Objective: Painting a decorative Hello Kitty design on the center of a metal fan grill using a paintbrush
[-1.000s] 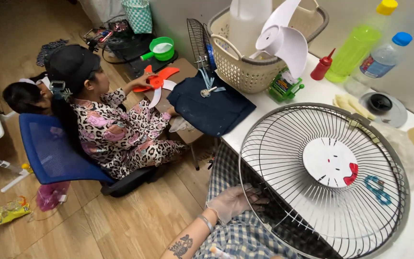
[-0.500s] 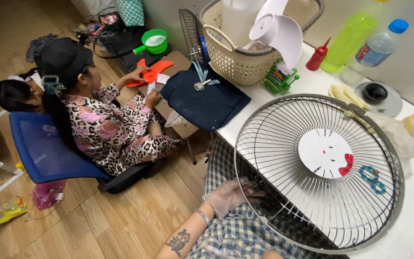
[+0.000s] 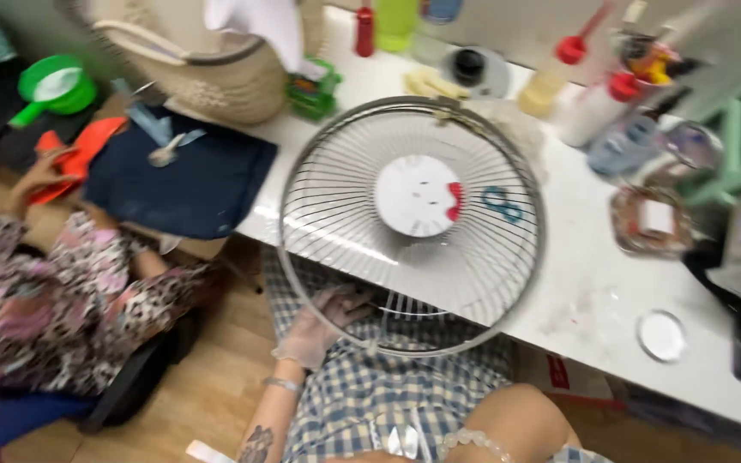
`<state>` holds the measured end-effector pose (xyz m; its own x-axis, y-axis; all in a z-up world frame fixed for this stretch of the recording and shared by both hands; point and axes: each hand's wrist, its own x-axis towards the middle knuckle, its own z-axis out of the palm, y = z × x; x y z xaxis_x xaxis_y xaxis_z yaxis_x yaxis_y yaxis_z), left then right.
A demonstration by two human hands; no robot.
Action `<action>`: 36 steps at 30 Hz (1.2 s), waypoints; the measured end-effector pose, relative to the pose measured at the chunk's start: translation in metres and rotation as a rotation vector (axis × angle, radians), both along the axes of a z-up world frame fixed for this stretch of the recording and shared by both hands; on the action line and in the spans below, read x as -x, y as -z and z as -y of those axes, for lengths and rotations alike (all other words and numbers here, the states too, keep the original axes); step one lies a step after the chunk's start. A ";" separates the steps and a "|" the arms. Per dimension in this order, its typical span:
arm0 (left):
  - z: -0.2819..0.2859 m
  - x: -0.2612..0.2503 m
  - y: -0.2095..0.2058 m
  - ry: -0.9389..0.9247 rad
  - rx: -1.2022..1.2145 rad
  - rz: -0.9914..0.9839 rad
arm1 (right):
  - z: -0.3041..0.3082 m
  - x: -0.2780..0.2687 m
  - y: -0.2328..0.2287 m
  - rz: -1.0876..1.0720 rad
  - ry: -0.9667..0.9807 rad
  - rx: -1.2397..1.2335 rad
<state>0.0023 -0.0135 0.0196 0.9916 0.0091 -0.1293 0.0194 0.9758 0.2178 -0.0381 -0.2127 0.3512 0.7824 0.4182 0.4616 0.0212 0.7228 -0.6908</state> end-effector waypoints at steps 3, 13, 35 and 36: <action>0.006 0.004 -0.023 -0.180 -0.090 -0.266 | 0.030 -0.023 0.030 0.025 0.068 0.021; -0.013 0.028 -0.071 0.430 -0.338 0.417 | 0.129 -0.087 0.112 0.021 0.345 0.024; -0.047 0.017 -0.007 -0.260 -0.191 -0.139 | 0.223 -0.107 0.174 -0.311 1.239 0.243; -0.047 0.011 -0.017 -0.263 -0.189 -0.136 | 0.221 -0.111 0.176 -0.308 1.237 0.242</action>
<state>-0.0086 0.0331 0.0364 0.9258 0.2986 -0.2319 -0.1861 0.8938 0.4080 0.0725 -0.4337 0.1752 0.7667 -0.6067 0.2099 0.3991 0.1943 -0.8961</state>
